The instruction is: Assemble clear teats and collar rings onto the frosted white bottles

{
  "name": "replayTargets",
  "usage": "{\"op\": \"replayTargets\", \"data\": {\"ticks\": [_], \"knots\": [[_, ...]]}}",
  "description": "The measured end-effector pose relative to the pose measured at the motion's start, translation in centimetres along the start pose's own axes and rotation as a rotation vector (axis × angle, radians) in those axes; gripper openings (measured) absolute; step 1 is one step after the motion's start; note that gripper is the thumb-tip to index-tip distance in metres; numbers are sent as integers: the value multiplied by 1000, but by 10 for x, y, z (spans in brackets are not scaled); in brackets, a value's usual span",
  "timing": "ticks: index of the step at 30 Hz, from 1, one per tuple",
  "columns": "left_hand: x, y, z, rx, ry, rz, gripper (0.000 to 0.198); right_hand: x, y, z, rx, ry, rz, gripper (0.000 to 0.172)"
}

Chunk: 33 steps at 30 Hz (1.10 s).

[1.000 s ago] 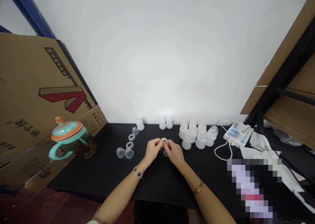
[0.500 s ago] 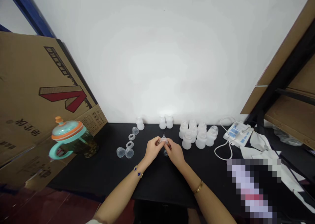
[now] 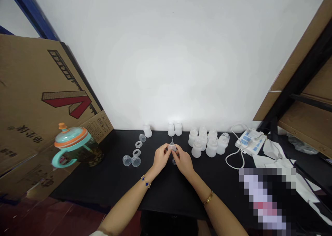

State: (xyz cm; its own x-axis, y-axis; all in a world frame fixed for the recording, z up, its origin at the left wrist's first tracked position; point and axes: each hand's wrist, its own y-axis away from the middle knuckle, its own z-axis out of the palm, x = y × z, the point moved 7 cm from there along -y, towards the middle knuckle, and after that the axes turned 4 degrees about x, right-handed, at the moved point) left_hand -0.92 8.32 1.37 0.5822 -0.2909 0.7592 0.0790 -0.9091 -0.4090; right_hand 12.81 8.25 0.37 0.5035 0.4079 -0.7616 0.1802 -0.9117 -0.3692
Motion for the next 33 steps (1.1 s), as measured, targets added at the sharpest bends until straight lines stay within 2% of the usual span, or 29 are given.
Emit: {"op": "replayTargets", "data": {"ticks": [24, 33], "knots": [[1, 1, -2, 3, 47, 13, 28, -8, 0, -6, 13, -25, -4, 41], [3, 0, -4, 7, 62, -18, 22, -9, 0, -8, 24, -27, 15, 44]]}}
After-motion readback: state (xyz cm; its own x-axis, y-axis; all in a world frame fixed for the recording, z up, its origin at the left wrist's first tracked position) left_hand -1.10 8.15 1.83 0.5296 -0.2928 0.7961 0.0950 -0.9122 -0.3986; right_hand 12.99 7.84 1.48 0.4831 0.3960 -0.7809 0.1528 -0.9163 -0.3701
